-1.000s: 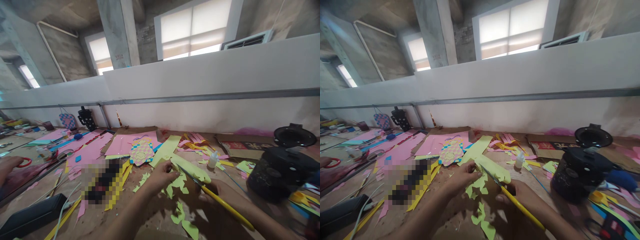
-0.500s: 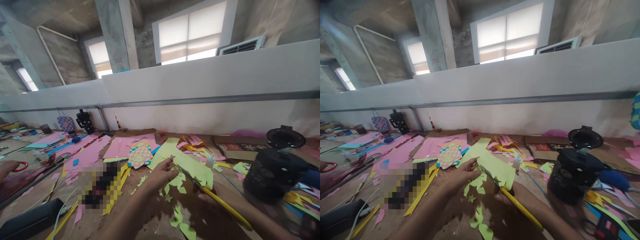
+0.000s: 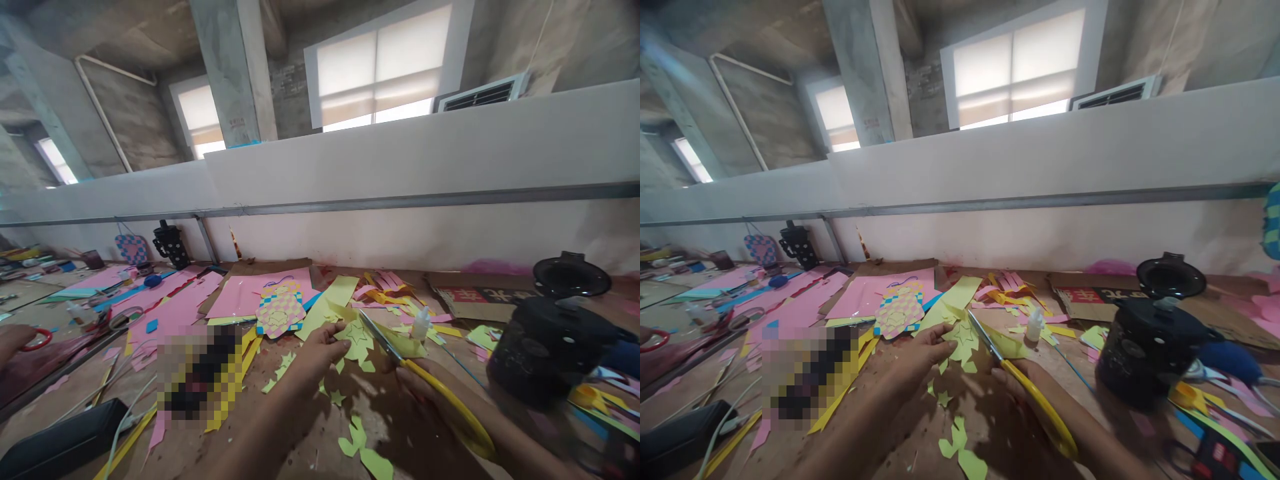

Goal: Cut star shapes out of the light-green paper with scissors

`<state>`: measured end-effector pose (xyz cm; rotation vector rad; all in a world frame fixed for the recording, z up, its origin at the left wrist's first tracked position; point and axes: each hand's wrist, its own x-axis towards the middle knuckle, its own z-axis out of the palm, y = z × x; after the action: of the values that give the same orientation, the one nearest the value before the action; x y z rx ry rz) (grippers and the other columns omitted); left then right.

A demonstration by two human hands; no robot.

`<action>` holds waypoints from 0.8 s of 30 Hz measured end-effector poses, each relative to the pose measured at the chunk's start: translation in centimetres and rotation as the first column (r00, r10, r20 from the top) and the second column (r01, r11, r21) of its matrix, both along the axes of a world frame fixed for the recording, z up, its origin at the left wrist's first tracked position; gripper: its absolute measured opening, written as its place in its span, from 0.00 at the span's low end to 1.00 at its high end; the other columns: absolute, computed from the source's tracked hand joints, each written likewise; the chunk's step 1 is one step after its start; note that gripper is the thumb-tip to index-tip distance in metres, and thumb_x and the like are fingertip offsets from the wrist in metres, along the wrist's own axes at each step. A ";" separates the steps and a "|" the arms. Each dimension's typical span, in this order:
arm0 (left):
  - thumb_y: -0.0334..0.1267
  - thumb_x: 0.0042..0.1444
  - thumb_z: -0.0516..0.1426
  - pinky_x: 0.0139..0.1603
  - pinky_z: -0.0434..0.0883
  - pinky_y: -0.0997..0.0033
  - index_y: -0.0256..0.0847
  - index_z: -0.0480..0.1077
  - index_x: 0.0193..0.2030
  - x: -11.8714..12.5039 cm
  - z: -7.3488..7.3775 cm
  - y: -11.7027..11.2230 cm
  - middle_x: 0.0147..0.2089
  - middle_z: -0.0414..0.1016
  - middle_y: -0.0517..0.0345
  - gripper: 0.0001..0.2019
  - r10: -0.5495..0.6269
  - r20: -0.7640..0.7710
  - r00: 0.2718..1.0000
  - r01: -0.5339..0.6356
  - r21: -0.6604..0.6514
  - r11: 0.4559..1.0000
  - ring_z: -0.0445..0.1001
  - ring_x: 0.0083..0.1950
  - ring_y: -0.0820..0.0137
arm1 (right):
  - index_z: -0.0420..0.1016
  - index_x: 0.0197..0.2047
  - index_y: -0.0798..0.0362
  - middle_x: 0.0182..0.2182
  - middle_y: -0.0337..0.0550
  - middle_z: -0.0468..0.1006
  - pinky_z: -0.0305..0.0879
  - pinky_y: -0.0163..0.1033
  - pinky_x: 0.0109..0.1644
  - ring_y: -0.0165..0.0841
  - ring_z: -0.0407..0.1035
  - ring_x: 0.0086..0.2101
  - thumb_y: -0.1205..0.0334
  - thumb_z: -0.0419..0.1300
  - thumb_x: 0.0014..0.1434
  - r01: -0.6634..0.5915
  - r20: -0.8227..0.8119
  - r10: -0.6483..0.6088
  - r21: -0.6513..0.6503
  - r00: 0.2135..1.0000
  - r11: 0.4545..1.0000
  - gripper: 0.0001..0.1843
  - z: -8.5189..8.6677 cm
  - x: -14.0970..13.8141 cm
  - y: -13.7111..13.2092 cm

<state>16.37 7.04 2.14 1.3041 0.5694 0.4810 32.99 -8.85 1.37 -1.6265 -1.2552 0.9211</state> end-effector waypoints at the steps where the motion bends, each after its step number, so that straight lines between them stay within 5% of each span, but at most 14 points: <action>1: 0.40 0.48 0.66 0.37 0.66 0.70 0.39 0.76 0.48 0.0 -0.2 0.0 0.35 0.77 0.54 0.19 -0.011 -0.012 1.000 0.012 0.010 1.000 0.73 0.36 0.66 | 0.78 0.36 0.51 0.31 0.41 0.77 0.70 0.41 0.45 0.41 0.71 0.36 0.31 0.56 0.57 -0.012 -0.012 0.012 0.010 1.000 1.000 0.29 0.1 -0.2 0.0; 3: 0.41 0.48 0.65 0.34 0.64 0.71 0.39 0.76 0.43 0.2 -0.5 -0.1 0.30 0.74 0.57 0.15 -0.034 -0.044 0.998 0.037 0.060 0.997 0.71 0.33 0.68 | 0.80 0.38 0.51 0.33 0.42 0.79 0.69 0.43 0.51 0.43 0.72 0.40 0.32 0.59 0.55 -0.052 -0.025 0.053 0.014 0.998 0.999 0.29 0.2 -0.4 0.0; 9: 0.46 0.51 0.64 0.30 0.61 0.72 0.38 0.74 0.35 0.2 -0.7 0.2 0.27 0.71 0.60 0.12 -0.012 -0.096 0.995 0.028 0.172 0.985 0.66 0.27 0.72 | 0.82 0.42 0.51 0.35 0.43 0.80 0.69 0.42 0.41 0.40 0.71 0.33 0.36 0.64 0.54 -0.104 -0.008 0.104 0.005 0.995 0.995 0.27 -0.4 0.4 0.0; 17: 0.47 0.49 0.64 0.34 0.63 0.71 0.38 0.74 0.33 -0.9 1.5 -0.4 0.29 0.73 0.58 0.14 -0.060 -0.099 0.993 0.069 0.087 0.994 0.69 0.31 0.70 | 0.81 0.44 0.51 0.30 0.40 0.79 0.69 0.42 0.39 0.38 0.68 0.29 0.33 0.62 0.53 -0.194 -0.007 0.194 0.029 0.981 0.981 0.30 -0.7 0.6 0.0; 24: 0.43 0.46 0.65 0.40 0.64 0.68 0.38 0.76 0.32 -1.1 2.2 -0.6 0.30 0.75 0.56 0.11 -0.083 -0.041 0.996 0.084 0.027 0.996 0.70 0.32 0.69 | 0.81 0.45 0.51 0.34 0.41 0.79 0.67 0.41 0.46 0.42 0.70 0.38 0.34 0.61 0.55 -0.228 -0.008 0.228 0.047 0.974 0.973 0.30 -0.5 0.8 -0.2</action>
<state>15.26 6.44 4.34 1.3615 0.5402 0.3962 33.75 -9.09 0.91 -1.4584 -1.4657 1.0323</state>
